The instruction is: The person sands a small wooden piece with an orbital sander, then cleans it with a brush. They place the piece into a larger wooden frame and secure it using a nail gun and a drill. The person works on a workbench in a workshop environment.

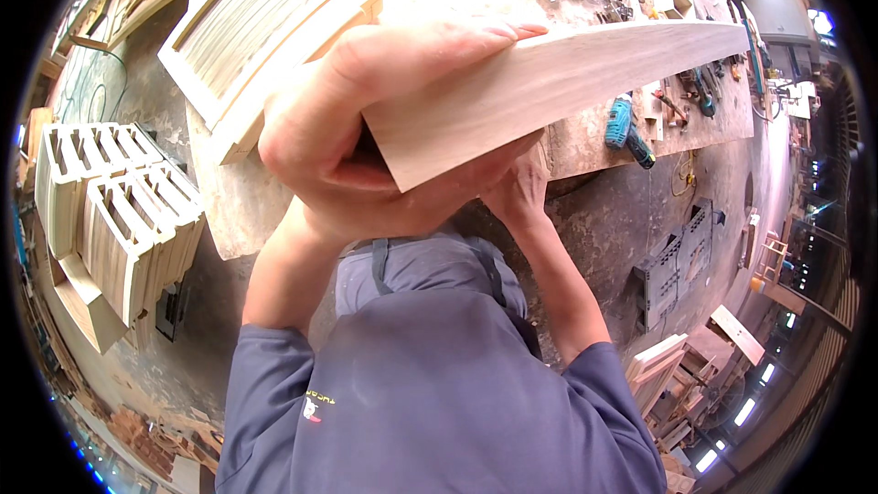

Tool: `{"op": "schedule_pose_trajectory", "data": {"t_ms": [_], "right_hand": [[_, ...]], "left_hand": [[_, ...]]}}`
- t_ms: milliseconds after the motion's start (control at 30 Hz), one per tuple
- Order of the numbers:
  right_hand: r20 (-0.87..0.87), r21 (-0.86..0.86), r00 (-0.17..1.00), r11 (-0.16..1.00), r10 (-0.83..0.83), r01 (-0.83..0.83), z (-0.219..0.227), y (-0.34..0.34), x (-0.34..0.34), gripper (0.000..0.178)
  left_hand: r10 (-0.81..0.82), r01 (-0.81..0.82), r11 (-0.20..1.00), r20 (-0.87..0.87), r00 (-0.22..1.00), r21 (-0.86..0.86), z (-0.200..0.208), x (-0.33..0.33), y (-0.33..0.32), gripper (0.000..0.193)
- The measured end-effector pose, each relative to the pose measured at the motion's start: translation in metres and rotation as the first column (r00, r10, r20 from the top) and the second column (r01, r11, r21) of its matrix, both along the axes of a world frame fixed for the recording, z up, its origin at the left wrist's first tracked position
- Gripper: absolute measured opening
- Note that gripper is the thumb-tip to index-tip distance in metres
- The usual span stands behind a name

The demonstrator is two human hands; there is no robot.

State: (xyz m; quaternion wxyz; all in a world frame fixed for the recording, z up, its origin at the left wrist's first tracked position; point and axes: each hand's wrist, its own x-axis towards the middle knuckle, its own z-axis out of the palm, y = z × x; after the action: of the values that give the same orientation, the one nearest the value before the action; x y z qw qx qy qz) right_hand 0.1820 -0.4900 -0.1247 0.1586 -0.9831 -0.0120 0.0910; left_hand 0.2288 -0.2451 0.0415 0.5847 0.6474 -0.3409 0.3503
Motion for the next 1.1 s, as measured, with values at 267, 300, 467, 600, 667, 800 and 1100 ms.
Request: {"op": "schedule_pose_trajectory", "data": {"t_ms": [267, 300, 467, 600, 667, 800, 1100], "right_hand": [[0.12, -0.158, 0.991, 0.984, -0.059, 0.078, 0.018, -0.052, 0.035, 0.067], [0.126, -0.163, 0.992, 0.986, -0.026, 0.047, 0.02, -0.049, 0.035, 0.069], [-0.044, -0.099, 0.997, 0.993, 0.059, -0.064, 0.013, -0.024, 0.023, 0.062], [-0.011, -0.048, 0.997, 0.996, 0.074, -0.075, 0.017, 0.003, 0.009, 0.063], [-0.032, -0.065, 0.994, 0.992, 0.107, -0.109, 0.02, 0.005, 0.009, 0.066], [-0.021, -0.031, 1.0, 1.0, 0.004, -0.004, 0.015, -0.023, 0.024, 0.067], [0.13, -0.117, 0.989, 0.99, -0.067, 0.082, 0.005, -0.124, 0.085, 0.066]], "left_hand": [[0.321, -0.222, 0.844, -0.129, 0.938, 0.488, 0.058, -0.008, 0.013, 0.053], [0.377, -0.269, 0.774, -0.076, 0.923, 0.573, 0.065, -0.007, 0.013, 0.053], [0.581, -0.467, 0.391, 0.181, 0.793, 0.793, 0.092, -0.002, -0.012, 0.048], [0.599, -0.525, 0.306, 0.268, 0.755, 0.794, 0.083, -0.003, -0.016, 0.043], [0.591, -0.485, 0.282, 0.248, 0.767, 0.828, 0.085, -0.003, -0.019, 0.041], [0.612, -0.424, 0.289, 0.175, 0.771, 0.858, 0.085, -0.001, -0.02, 0.047], [0.609, -0.403, 0.364, 0.113, 0.785, 0.84, 0.083, -0.001, -0.017, 0.056]]}}
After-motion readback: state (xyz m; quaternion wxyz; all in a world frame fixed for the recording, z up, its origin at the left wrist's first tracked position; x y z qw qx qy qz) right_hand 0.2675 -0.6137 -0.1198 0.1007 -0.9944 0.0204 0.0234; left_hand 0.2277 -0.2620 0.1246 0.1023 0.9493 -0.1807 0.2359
